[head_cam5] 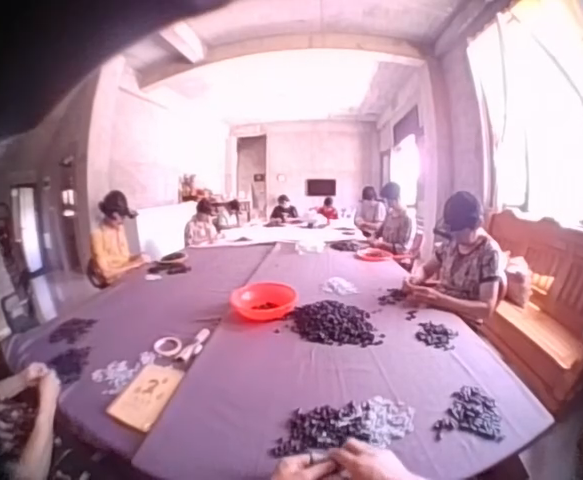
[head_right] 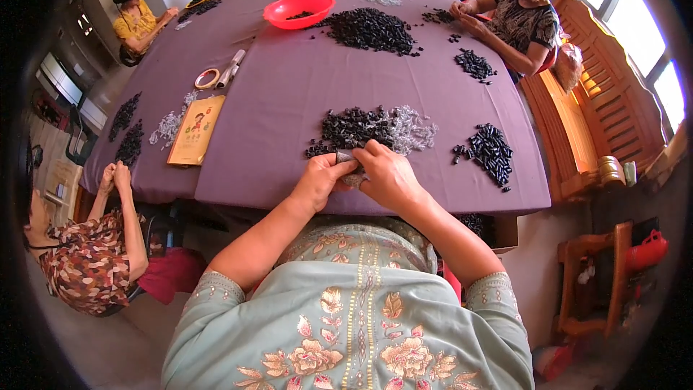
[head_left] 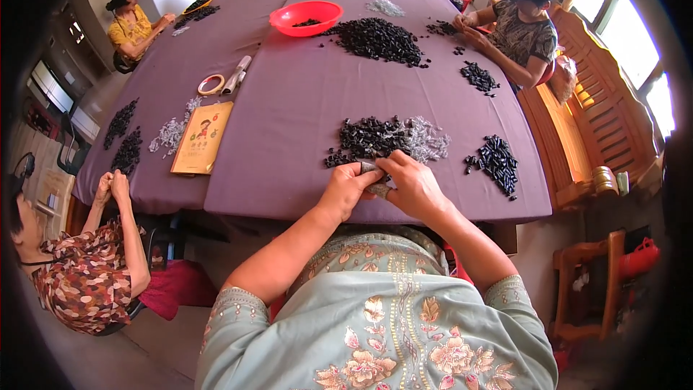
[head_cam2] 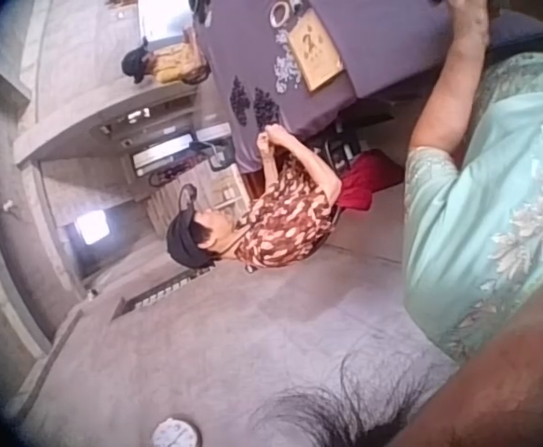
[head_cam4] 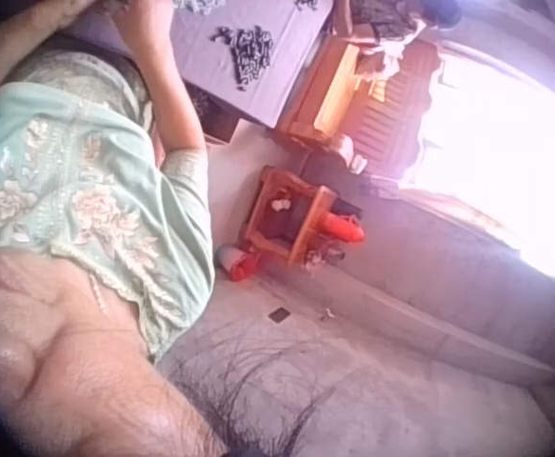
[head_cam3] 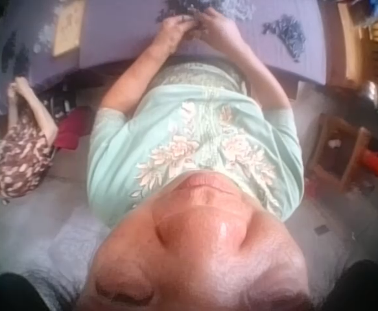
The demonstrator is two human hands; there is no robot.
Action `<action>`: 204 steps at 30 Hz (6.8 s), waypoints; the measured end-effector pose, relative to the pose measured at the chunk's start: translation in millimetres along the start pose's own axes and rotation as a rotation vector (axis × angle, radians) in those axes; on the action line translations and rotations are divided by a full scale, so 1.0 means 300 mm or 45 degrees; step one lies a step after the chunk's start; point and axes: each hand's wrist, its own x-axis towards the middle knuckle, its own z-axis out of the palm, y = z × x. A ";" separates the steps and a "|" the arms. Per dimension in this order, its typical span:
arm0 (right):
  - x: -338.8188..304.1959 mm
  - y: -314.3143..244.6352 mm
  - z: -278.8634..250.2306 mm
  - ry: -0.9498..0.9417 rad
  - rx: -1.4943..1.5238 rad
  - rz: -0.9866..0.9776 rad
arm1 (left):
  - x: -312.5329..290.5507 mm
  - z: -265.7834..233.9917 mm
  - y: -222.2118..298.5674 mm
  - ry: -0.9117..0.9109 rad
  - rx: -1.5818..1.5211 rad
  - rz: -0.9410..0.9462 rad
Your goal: The person sorts small black and clear plastic items by hand, then packages them into a small plastic bag.
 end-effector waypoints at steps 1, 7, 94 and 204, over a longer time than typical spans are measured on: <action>-0.008 0.009 0.017 0.002 0.001 0.003 | -0.007 0.008 -0.003 0.003 0.018 0.012; -0.012 0.020 0.061 -0.041 -0.277 -0.019 | -0.006 0.003 -0.009 0.018 0.062 0.022; -0.050 0.005 0.075 -0.211 -0.200 0.119 | -0.003 -0.021 -0.002 -0.198 0.255 -0.074; -0.053 -0.012 0.067 -0.177 -0.418 0.080 | -0.047 0.037 -0.079 0.110 0.737 0.557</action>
